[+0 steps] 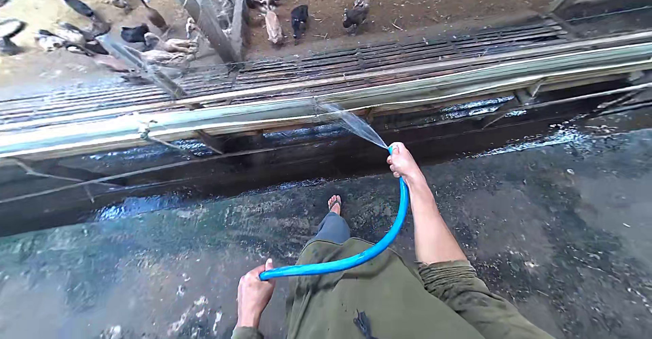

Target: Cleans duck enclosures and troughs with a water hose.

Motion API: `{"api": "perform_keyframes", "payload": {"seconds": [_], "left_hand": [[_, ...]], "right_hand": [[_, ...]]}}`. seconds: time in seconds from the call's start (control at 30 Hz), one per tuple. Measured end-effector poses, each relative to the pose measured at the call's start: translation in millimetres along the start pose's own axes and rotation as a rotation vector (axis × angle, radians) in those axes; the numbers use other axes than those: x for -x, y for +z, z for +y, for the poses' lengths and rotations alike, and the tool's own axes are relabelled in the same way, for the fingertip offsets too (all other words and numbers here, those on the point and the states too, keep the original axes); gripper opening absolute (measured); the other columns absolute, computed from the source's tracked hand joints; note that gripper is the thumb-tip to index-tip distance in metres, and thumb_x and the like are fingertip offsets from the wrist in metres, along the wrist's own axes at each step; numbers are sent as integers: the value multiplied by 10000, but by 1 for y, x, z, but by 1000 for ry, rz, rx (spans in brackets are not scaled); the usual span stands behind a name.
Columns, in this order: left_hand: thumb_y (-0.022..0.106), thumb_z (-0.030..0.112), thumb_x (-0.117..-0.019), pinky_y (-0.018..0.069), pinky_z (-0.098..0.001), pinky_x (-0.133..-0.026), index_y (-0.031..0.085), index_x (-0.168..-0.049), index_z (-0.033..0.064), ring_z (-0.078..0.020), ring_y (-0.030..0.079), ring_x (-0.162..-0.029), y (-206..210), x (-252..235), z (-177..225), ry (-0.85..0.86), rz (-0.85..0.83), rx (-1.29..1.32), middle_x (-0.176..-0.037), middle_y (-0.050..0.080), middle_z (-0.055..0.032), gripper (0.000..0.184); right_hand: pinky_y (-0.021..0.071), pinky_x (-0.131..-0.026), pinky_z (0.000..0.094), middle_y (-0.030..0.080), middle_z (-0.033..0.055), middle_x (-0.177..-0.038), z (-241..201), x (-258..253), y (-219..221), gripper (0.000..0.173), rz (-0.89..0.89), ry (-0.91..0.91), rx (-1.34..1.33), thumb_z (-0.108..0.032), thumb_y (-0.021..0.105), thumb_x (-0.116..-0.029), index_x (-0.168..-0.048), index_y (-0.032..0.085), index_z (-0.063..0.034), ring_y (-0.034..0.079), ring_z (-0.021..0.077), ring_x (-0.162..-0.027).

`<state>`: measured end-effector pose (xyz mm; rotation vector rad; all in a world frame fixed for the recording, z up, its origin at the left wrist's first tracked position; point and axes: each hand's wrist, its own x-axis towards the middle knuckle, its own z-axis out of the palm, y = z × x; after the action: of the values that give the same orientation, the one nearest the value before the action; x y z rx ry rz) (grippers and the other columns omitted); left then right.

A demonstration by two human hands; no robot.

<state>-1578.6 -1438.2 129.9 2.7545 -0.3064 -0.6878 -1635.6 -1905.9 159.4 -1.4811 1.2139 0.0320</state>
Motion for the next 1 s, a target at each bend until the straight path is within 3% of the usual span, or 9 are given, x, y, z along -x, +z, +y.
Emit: {"api": "perform_keyframes", "payload": {"seconds": [0.2,0.6,0.8,1.0], "left_hand": [[475,316,-1072,495,-611,-794,658,-729,-12,-410,687,-870,-5,-93,57,68,-168,-69,-786,682,-227,509],[532,328,-1049,489,-592,-747,660,-729,-1,-374,666,-799,-24,-260,198,292,-382,-171,-741,657,-199,476],[551,318,-1029,488,-590,-739,661,-722,-13,-375,666,-782,-24,-309,279,442,-458,-220,-727,656,-201,465],[522,329,-1029,476,-594,-708,656,-703,-23,-367,651,-729,2,-314,357,569,-476,-260,-689,640,-199,498]], "right_hand": [[343,-458,261,481,29,-814,-3,-38,-44,339,147,95,-86,-253,237,-1150,-1427,397,-140,376,99,-506],[380,-482,290,503,54,-836,-22,-93,-138,380,513,263,-246,-273,219,-1148,-1440,406,-120,419,128,-532],[386,-485,296,523,63,-850,-8,-96,-183,377,654,315,-350,-254,224,-1146,-1453,400,-123,430,133,-537],[411,-508,315,550,79,-903,20,-100,-245,388,740,320,-423,-264,229,-1148,-1463,404,-121,456,146,-561]]}}
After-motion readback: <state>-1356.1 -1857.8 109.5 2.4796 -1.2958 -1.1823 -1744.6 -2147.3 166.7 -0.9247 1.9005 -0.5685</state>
